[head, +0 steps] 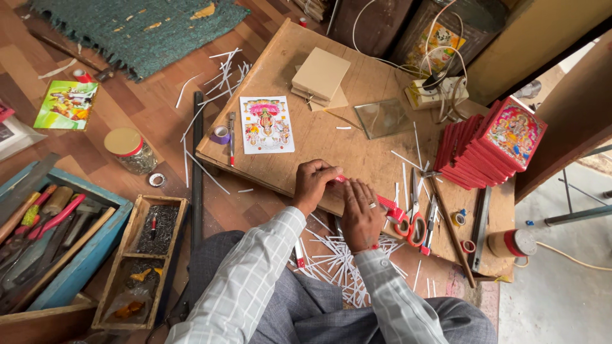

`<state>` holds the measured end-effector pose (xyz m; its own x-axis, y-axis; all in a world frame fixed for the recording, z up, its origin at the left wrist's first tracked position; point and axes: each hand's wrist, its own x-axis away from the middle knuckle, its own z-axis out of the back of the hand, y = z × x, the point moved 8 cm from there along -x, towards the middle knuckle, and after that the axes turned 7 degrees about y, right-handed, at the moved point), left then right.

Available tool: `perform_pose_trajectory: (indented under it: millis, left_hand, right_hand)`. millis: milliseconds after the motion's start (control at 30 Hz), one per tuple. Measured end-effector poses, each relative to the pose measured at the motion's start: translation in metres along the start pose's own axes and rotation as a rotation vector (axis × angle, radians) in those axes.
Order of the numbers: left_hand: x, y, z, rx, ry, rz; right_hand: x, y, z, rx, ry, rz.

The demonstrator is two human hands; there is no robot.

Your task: The person assembles small decorative cards by applying adhesive tape to the edges of printed images and attaching them to cardboard backings. They use scissors to trim excess tape and cut printed images to size, then stack the finished cards on the table.

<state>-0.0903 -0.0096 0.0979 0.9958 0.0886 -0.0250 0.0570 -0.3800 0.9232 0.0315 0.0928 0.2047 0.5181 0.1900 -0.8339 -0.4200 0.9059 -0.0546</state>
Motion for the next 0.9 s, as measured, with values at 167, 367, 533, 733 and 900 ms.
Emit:
perform_pose_trajectory:
  millis: [167,367,533,733,900]
  left_hand:
    - [-0.001,0.000,0.004,-0.035,0.025,0.069]
    - [-0.002,0.030,0.008,-0.210,0.132,0.024]
    - [0.049,0.103,-0.026,-0.821,-0.065,-0.921]
    - [0.057,0.088,-0.058,-0.991,-0.358,-0.962]
    - [0.053,0.083,-0.065,-1.045,-0.395,-0.955]
  right_hand:
    - [0.001,0.021,-0.014,-0.005,-0.021,-0.172]
    - [0.007,0.040,-0.025,-0.074,-0.138,-0.263]
    - [0.004,0.061,-0.034,-0.134,-0.242,-0.371]
    - [0.002,0.065,-0.031,-0.113,-0.275,-0.316]
    - [0.000,0.066,-0.001,-0.112,-0.182,-0.141]
